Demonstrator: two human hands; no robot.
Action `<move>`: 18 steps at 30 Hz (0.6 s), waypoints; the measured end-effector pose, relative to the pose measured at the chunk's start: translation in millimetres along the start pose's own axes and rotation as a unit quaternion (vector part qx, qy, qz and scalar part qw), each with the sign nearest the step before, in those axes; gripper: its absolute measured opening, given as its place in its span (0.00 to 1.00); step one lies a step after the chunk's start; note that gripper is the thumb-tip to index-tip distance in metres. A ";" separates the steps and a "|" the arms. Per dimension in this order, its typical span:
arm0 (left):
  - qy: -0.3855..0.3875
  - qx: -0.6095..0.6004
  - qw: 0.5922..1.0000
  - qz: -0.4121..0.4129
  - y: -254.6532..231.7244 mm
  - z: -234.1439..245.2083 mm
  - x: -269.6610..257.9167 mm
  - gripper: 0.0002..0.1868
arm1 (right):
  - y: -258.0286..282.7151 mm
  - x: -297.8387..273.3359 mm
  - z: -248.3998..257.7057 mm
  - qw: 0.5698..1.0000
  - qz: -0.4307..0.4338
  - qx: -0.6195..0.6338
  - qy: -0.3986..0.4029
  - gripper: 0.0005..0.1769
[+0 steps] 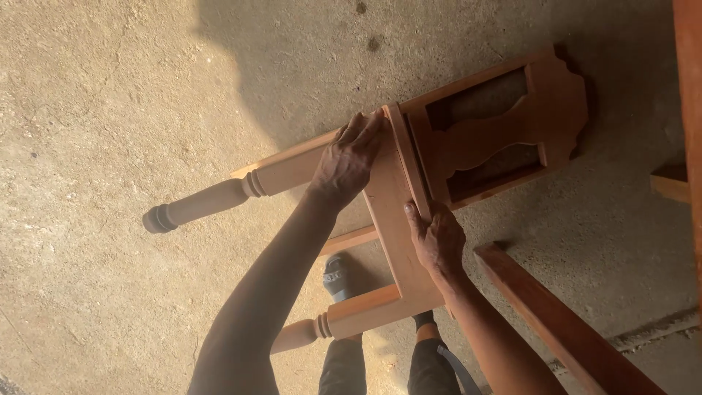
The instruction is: Sanding the legs and surfaces of a small wooden stool using sandpaper.
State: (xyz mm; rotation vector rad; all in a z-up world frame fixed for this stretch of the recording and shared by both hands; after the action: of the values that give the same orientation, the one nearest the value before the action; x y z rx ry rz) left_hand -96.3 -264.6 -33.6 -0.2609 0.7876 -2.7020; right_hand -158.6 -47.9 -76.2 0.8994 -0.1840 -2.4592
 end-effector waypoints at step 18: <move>0.009 -0.033 0.999 0.012 -1.2 21.6 -0.1 0.23 | 1.0 4.9 0.4 0.999 -0.026 0.006 0.043 0.33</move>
State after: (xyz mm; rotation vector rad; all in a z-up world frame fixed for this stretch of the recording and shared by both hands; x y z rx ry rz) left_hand -90.8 -274.2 -15.0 -0.2423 0.8799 -2.6628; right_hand -161.7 -51.4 -78.4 1.0249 -0.1475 -2.4644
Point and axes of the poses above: each hand's wrist, its own x-axis towards the middle knuckle, its own z-axis out of the back of the hand, y = z × x, the point moved 8 cm from there along x, towards the middle knuckle, and after that the axes turned 11 degrees about -x, right-handed, at the moved point
